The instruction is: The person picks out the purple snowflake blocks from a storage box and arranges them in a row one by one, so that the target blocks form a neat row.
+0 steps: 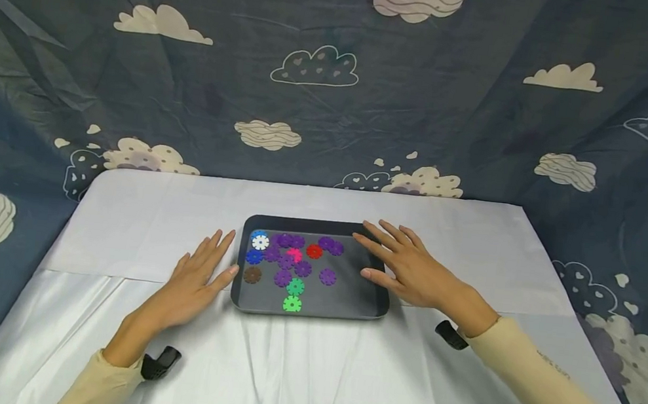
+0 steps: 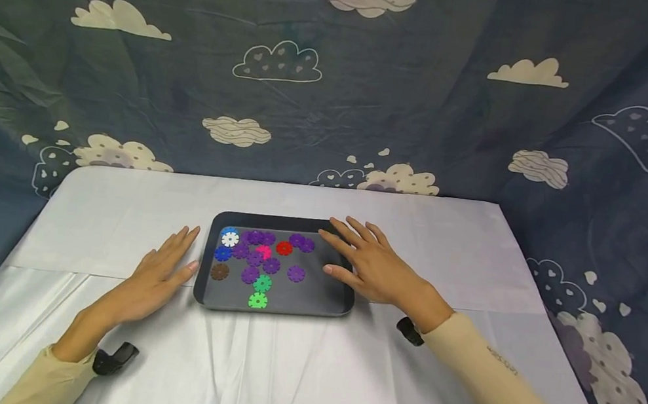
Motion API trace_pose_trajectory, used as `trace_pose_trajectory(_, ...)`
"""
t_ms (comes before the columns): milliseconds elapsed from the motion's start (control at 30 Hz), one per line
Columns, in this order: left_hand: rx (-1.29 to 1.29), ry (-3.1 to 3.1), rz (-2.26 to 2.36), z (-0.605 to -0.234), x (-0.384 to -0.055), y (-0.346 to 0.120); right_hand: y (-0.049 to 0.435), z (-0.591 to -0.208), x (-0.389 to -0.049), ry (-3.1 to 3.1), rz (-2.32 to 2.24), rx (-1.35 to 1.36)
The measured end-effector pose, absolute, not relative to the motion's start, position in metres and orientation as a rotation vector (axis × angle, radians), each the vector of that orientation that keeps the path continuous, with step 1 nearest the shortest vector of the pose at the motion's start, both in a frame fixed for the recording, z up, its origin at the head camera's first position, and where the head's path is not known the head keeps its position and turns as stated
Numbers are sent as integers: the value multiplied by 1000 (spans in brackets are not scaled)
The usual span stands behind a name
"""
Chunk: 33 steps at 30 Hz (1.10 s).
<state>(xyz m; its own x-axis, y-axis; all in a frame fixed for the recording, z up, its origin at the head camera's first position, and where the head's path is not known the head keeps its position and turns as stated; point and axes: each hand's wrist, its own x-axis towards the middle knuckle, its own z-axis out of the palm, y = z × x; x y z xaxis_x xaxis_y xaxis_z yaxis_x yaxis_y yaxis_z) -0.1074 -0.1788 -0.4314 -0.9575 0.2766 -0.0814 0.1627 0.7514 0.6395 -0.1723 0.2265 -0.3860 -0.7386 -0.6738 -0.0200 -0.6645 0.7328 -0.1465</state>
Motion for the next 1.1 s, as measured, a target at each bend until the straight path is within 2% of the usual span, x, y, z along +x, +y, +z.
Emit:
trace_pose_trajectory(367, 401, 2446, 1347, -445, -116, -172, 205, -386, -199, 2547, -407, -1169)
trace_pose_trajectory(900, 485, 2464, 1241, -449, -112, -176, 171, -396, -220, 2293, -440, -1262)
trace_pose_trajectory(1100, 484, 2426, 1280, -451, -113, -176, 165, -396, -225, 2183, -479, -1197)
